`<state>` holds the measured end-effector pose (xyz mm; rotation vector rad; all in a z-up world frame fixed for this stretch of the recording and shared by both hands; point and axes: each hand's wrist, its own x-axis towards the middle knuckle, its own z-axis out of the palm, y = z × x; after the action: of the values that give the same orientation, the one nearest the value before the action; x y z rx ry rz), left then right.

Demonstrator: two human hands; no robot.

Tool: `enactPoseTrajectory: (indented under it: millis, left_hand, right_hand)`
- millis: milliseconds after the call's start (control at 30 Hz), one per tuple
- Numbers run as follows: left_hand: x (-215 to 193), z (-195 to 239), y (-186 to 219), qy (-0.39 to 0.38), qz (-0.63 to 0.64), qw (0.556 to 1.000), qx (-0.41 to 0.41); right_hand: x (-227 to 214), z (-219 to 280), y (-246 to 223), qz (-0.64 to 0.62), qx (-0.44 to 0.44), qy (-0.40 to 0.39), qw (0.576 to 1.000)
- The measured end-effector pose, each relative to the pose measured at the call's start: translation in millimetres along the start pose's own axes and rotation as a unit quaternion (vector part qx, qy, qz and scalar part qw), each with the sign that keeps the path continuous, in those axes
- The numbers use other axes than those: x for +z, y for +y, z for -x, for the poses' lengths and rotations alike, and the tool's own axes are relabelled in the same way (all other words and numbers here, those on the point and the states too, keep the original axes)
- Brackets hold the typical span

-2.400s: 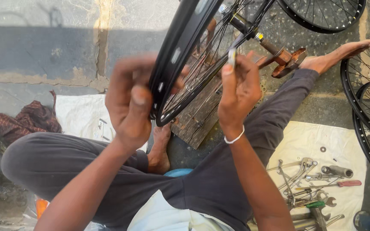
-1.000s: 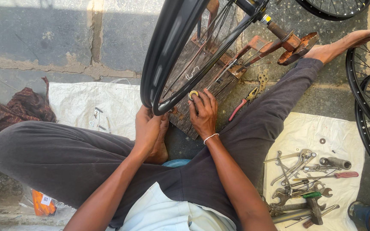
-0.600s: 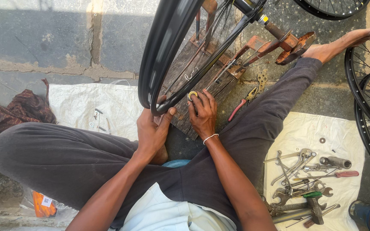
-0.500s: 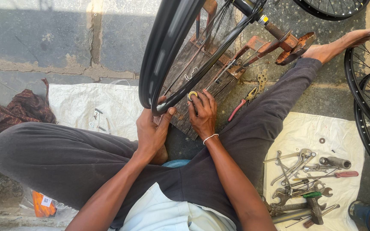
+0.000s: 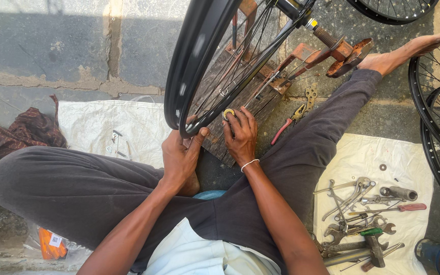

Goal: The person sits on the ground and works on a bicycle wheel mounted on a wooden stand. They use a small tool to adjust the spokes and rim of the wheel, rotating it periodically to access different sections. Various tools and another wheel are visible on the ground nearby.

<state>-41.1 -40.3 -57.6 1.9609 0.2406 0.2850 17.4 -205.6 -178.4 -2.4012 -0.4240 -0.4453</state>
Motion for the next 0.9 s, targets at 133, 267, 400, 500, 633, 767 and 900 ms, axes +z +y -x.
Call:
enactPoseTrajectory:
  millis: [133,267,400,500,633,767,900]
  left_hand:
    - [-9,2,17,0.023,0.009,0.999,0.038]
    - [-39,-23,70,0.092,-0.076,0.965,0.235]
    - [-73,-60,149,0.113,0.068,0.932,0.337]
    - [-81,-91,198,0.080,-0.015,0.903,0.422]
    - [-70,-103,223,0.072,-0.130,0.874,0.463]
    - [-65,-80,197,0.074,-0.118,0.906,0.399]
    - [-57,-43,135,0.079,-0.090,0.941,0.317]
  right_hand:
    - [-1,0,0,0.010,-0.001,0.002,1.000]
    - [-3,-3,-2,-0.004,0.002,0.005,1.000]
    - [-6,1,-5,-0.009,-0.003,0.013,1.000]
    - [-6,-5,-8,-0.006,-0.005,0.018,1.000]
    - [-8,-4,-7,-0.009,0.004,0.009,1.000]
    - [-6,0,-4,-0.004,0.004,0.006,1.000]
    - [-5,-1,-4,-0.001,0.000,0.007,1.000]
